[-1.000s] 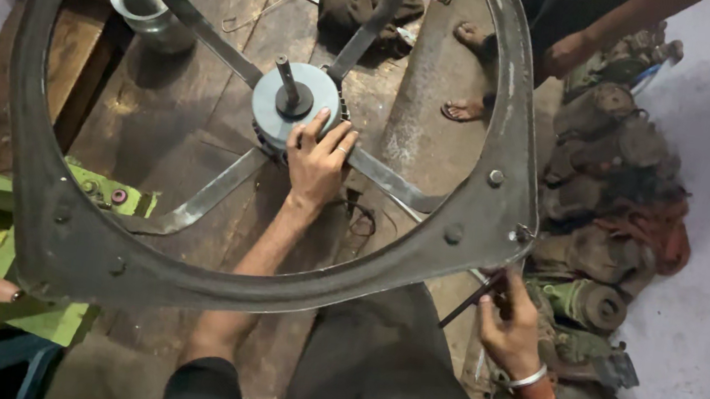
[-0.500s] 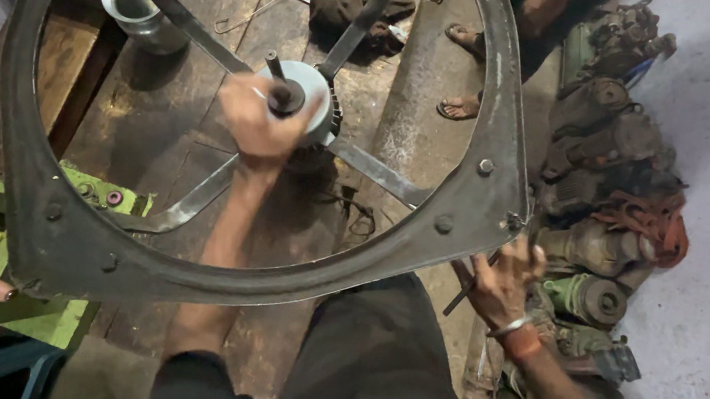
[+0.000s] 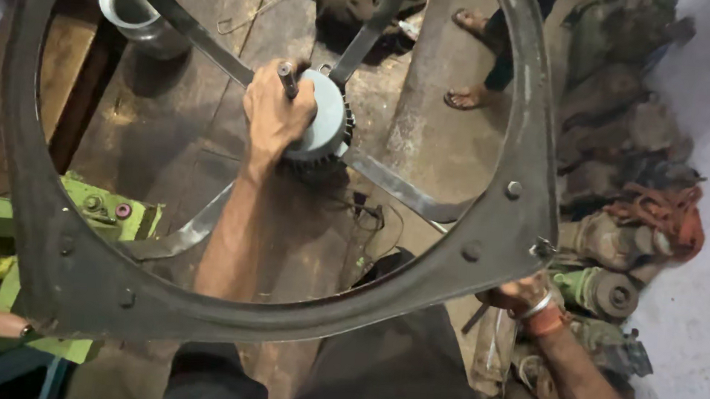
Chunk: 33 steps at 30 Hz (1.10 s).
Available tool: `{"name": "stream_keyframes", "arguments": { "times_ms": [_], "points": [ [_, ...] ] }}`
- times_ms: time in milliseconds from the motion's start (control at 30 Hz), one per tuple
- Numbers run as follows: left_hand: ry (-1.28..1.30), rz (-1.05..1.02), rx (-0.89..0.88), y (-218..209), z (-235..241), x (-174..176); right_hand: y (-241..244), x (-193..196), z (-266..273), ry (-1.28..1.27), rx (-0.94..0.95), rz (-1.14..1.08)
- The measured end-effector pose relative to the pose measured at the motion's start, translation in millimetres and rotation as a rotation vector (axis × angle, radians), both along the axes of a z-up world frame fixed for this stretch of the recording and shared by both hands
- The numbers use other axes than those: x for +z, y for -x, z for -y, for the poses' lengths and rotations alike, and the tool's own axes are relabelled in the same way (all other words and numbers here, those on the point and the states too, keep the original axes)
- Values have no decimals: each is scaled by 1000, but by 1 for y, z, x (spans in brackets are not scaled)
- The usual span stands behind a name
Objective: The person uses a T-handle wrench to tighten bolts on a large metal fan housing, securing the central motor assembly. They rotate the housing to access different bolts and continue tightening them throughout the clip.
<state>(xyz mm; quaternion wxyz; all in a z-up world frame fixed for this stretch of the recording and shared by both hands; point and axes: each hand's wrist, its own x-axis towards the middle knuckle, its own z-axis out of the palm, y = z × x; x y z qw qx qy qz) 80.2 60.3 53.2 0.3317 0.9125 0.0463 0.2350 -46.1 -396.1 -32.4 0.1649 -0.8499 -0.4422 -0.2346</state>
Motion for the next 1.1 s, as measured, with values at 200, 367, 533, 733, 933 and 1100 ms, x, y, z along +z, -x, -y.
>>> {"name": "stream_keyframes", "arguments": {
  "times_ms": [200,367,533,733,933,1100],
  "points": [
    [61,36,21,-2,-3,-8,10,-6,-1,-102,-51,-123],
    [48,77,-9,2,-3,-19,22,-2,-13,-204,-90,-222],
    [104,-26,70,-2,-3,-9,22,16,-27,-298,-133,-268],
    [-36,359,-56,45,14,-6,25,48,-41,-323,-123,-211],
    [-267,28,-142,96,31,-43,35,54,-53,-296,-124,-156],
    [-315,157,32,81,39,-65,43,48,-60,-363,-141,-184]
  ]
}}
